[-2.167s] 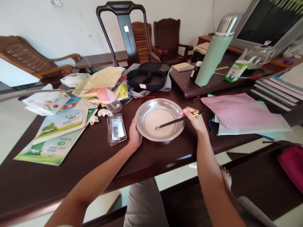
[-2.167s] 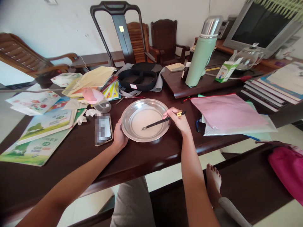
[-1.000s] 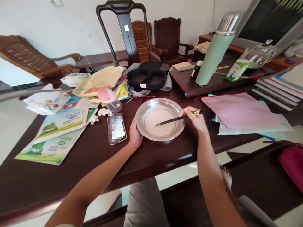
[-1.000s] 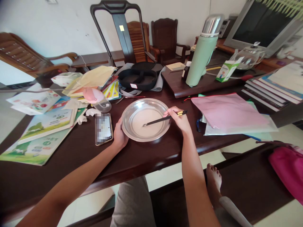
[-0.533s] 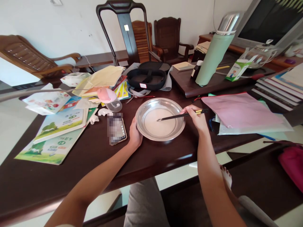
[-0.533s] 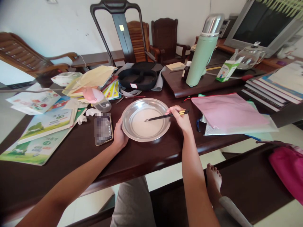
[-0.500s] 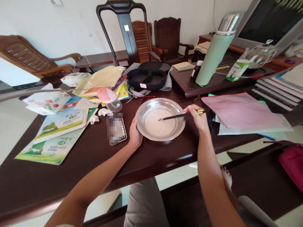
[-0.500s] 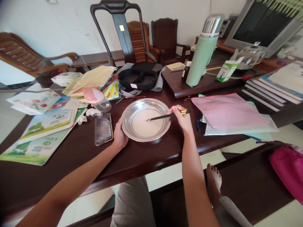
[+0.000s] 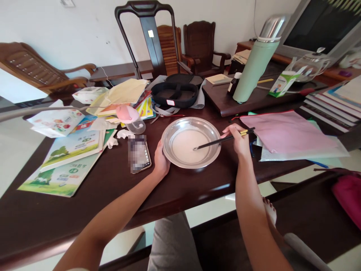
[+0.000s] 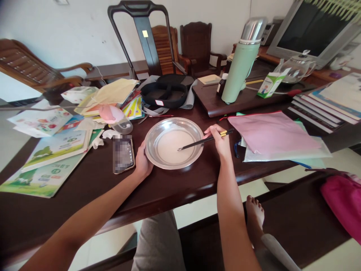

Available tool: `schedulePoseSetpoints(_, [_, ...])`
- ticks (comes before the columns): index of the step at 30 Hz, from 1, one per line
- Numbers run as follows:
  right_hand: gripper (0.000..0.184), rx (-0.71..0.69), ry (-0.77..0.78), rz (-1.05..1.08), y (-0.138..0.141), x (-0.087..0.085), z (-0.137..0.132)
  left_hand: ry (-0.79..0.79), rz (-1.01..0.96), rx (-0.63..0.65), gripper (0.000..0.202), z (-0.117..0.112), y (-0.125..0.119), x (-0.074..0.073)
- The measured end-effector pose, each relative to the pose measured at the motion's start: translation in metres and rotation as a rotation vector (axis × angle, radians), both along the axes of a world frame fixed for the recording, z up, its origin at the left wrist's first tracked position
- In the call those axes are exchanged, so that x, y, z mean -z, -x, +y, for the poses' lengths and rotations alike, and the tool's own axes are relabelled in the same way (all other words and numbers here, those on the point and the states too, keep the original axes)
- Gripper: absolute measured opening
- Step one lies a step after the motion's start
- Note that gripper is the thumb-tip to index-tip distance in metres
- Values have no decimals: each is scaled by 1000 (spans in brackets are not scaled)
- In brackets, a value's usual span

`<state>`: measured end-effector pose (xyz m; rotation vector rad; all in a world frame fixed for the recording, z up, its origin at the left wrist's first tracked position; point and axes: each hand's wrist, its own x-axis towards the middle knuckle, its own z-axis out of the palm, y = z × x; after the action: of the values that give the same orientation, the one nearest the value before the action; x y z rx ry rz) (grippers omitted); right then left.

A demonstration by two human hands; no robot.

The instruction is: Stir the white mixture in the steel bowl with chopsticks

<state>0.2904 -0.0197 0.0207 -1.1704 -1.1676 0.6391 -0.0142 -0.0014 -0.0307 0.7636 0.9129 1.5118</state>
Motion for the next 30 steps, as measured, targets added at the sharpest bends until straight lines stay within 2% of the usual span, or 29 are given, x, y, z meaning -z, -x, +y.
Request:
schedulePoseSetpoints(4, [61,-149,40,-69,5,-2,-2,15,-6,3,42,0,1,1])
schedulePoseSetpoints(10, [59,24,-12,-3,1,0,0,-2,-5,17,41,-1,0,-2])
schedulePoseSetpoints(13, [59,-52,22,24,2,-1,-1,1,-2,7,41,-1,0,-2])
schedulePoseSetpoints(16, [61,-141,40,-45,6,-3,-2,3,3,4,41,-1,0,-2])
schedulePoseSetpoints(22, [59,29,-6,5,1,-1,0,-5,5,15,40,-2,-1,-4])
schedulePoseSetpoints(27, [60,-136,39,-52,5,-2,-1,7,7,2,41,-1,-1,-3])
schedulePoseSetpoints(30, [58,-67,6,-67,5,-2,0,3,0,3,41,-1,-1,-4])
